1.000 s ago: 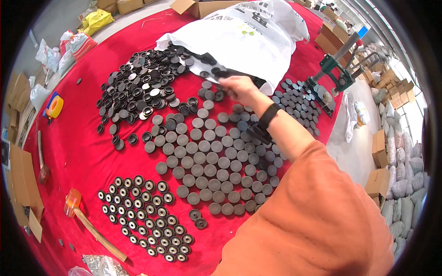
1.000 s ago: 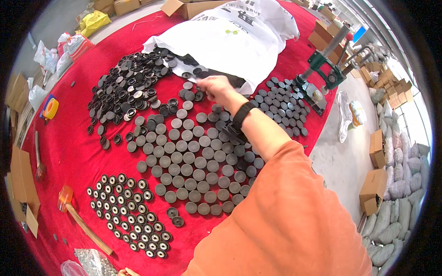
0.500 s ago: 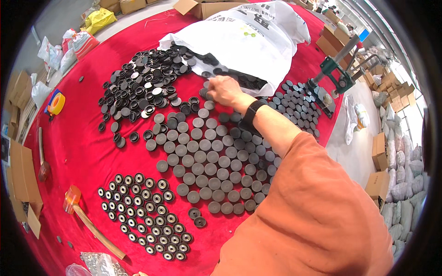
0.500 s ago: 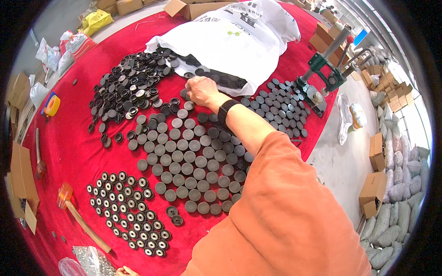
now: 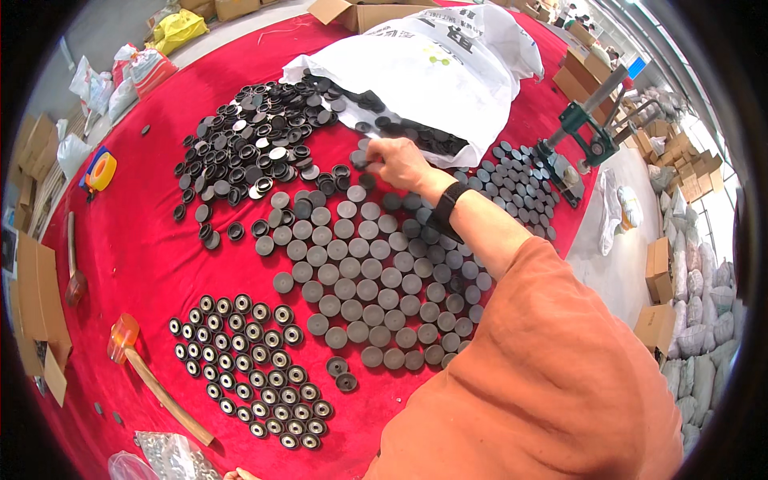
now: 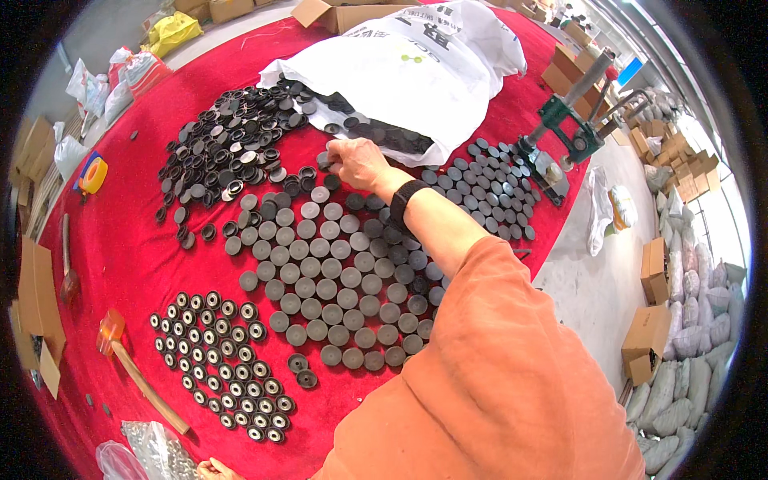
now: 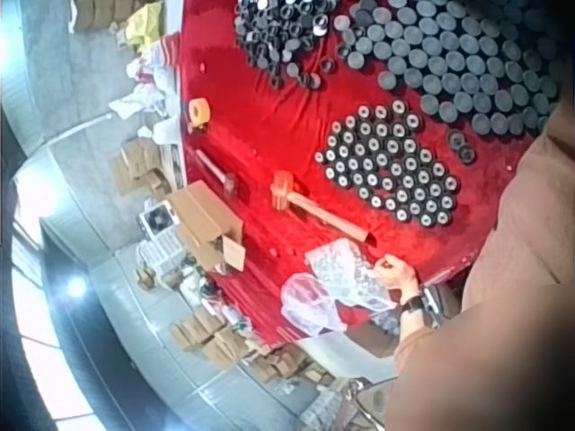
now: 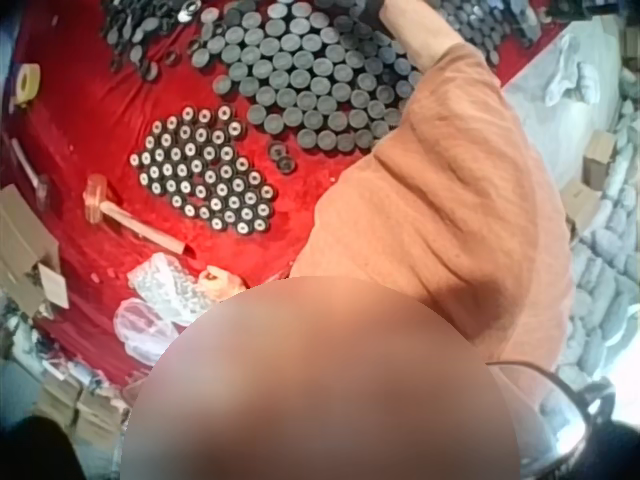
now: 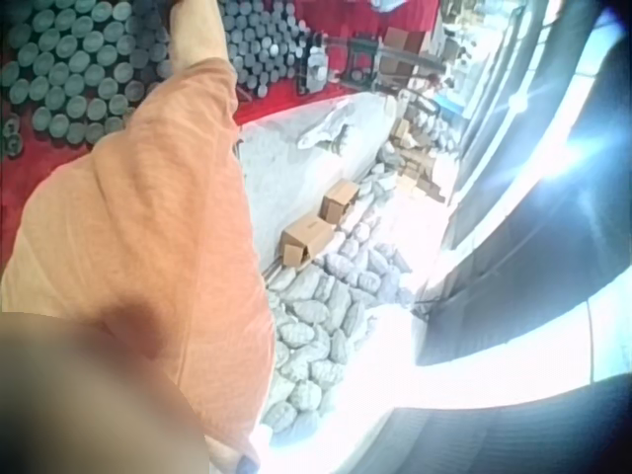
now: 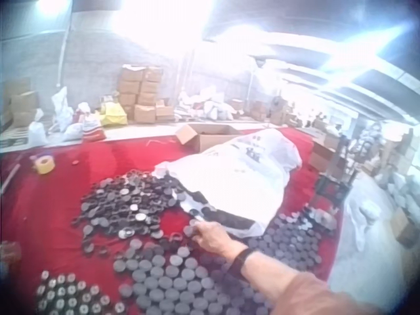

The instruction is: The person is sorting and arranging circular black plastic or rubber components on a red table.

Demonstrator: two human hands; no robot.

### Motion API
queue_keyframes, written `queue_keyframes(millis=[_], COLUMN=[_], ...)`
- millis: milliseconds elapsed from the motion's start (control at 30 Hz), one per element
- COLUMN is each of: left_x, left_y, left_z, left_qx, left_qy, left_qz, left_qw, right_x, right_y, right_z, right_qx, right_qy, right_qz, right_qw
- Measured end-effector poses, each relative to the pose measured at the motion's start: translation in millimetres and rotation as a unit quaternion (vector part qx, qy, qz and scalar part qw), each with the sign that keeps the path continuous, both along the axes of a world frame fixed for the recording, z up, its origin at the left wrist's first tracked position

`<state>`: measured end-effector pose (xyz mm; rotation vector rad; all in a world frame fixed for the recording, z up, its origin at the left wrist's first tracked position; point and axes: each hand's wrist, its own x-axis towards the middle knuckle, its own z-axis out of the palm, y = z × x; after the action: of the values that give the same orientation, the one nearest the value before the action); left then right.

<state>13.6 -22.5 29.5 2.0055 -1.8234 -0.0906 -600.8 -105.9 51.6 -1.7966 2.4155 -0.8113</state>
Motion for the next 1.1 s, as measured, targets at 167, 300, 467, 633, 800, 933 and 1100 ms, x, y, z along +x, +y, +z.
queue_keyframes(millis=[167,300,467,633,800,933,1100], left_x=[-2.9,1.1,-2.9,-4.2,-0.6,-0.4,1.1], left_y=[-1.5,-0.9,-0.7,-1.1,-1.9,-3.0,-2.0], left_z=[3.5,0.6,3.4,4.5,0.5,-2.7,-2.6], left_qx=[0.021,0.000,0.008,0.019,0.008,0.005,-0.005], left_qy=[0.007,-0.012,0.004,0.000,0.008,0.003,0.006], left_qz=[0.014,-0.001,0.010,0.017,0.005,0.001,0.000], left_qw=[1.000,1.000,1.000,1.000,1.000,1.000,1.000], right_x=[27.8,38.2,21.4,24.1,43.5,43.6,35.7], right_y=[-15.6,-17.6,-36.4,-51.3,-33.9,-22.8,-0.8], right_z=[1.4,3.0,-2.5,14.9,-5.8,-12.2,14.1], right_qx=[-0.072,0.019,-0.039,0.074,0.132,0.055,0.027], right_qy=[0.050,0.040,-0.014,-0.128,0.015,0.014,-0.519], right_qz=[0.079,0.108,-0.023,0.001,0.091,0.087,-0.049], right_qw=[0.993,0.993,0.999,0.989,0.987,0.995,0.853])
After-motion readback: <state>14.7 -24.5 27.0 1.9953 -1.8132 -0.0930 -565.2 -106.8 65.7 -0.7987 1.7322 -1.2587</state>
